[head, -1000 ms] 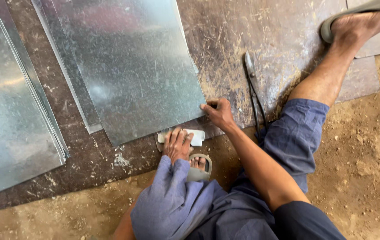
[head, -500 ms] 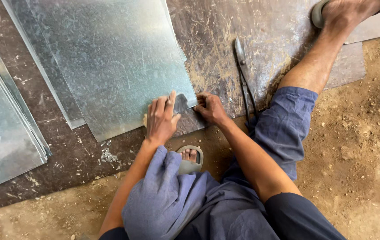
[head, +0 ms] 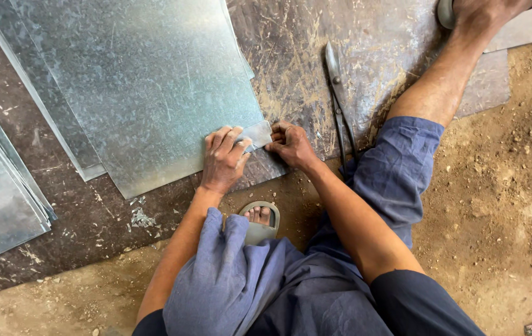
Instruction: The person uses shears to cut the corners of rectangular glass sheets. They repeatedly position each sheet, cut a corner, and place the trimmed piece onto a growing stack.
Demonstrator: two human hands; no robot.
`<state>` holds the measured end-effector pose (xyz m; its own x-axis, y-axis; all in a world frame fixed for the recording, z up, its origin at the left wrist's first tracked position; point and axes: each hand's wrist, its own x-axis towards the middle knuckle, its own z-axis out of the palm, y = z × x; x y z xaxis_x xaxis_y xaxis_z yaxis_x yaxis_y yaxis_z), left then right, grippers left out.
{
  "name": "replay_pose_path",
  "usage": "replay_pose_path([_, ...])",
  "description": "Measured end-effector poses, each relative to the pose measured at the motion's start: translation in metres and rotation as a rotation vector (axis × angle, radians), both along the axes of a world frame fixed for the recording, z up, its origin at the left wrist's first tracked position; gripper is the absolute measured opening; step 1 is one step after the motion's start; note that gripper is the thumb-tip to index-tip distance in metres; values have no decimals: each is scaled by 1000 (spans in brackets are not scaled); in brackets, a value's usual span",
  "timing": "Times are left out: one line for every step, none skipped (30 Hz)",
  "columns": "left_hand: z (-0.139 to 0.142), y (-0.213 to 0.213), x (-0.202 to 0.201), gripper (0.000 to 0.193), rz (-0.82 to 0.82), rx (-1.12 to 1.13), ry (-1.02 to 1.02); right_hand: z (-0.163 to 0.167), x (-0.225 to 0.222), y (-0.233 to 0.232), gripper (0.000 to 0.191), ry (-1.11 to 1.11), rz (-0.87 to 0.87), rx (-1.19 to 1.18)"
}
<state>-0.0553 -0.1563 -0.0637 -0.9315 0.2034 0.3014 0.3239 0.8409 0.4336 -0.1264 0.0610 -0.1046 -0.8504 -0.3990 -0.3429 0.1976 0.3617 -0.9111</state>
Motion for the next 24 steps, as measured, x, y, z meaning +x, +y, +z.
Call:
replay_pose_path([-3, -1, -1, 35, -6, 3, 17, 2, -1, 0, 30, -7, 10, 26])
replay_pose_path([-5, -1, -1, 35, -12, 9, 7, 4, -2, -1, 29, -21, 2, 23])
replay_pose_path([-6, -3, -1, 35, -19, 14, -6, 6, -2, -1, 28, -38, -7, 21])
replay_pose_path([-6, -4, -1, 35, -25, 20, -18, 8, -2, -2, 27, -55, -15, 19])
replay_pose_path([-5, -5, 0, 35, -27, 19, -20, 10, -3, -2, 28, -67, -18, 37])
replay_pose_path([-4, -6, 0, 36, -28, 17, -21, 11, -3, -3, 29, -78, -19, 54])
replay_pose_path([-3, -6, 1, 36, -24, 16, -22, 12, -3, -3, 30, -90, -15, 72])
replay_pose_path([-1, -6, 1, 35, -19, 26, -21, 12, -3, -3, 29, -68, -14, 59])
replay_pose_path([0, -7, 1, 35, -16, 36, -20, 12, -3, -3, 29, -46, -16, 47])
replay_pose_path([1, -6, 2, 34, -10, 47, -19, 11, -3, -3, 29, -25, -15, 37])
replay_pose_path([1, -6, 2, 34, -10, 46, -24, 11, -2, -3, 29, -24, -10, 36])
replay_pose_path([2, -6, 2, 34, -11, 45, -30, 10, -2, -3, 29, -25, -7, 33])
replay_pose_path([2, -5, 3, 34, -6, 44, -41, 9, -2, -3, 29, -31, 2, 32])
replay_pose_path([2, -5, 3, 34, -3, 45, -39, 8, -2, -3, 29, -39, 2, 50])
replay_pose_path([2, -5, 3, 33, -2, 44, -31, 6, -1, -3, 30, -42, -1, 66])
replay_pose_path([2, -6, 3, 33, -4, 44, -27, 5, -1, -3, 30, -48, -6, 83])
replay_pose_path([1, -6, 3, 33, -5, 37, -22, 4, 0, -3, 30, -43, -9, 55])
replay_pose_path([1, -6, 3, 32, -6, 29, -16, 3, 0, -3, 30, -36, -14, 26])
replay_pose_path([0, -7, 2, 32, -8, 22, -7, 1, 0, -3, 29, -27, -20, -2])
replay_pose_path([0, -7, 2, 32, -13, 27, -9, 0, 0, -3, 30, -23, -19, 0])
replay_pose_path([-1, -8, 1, 32, -18, 31, -11, -1, 0, -3, 30, -19, -19, 1])
replay_pose_path([-1, -9, 1, 33, -22, 36, -14, -2, 0, -3, 30, -16, -17, 3])
replay_pose_path([-2, -10, 1, 33, -27, 35, -16, -2, 0, -2, 30, -16, -11, 22])
replay_pose_path([-3, -11, 2, 33, -32, 34, -17, -2, 0, -2, 30, -15, -5, 41])
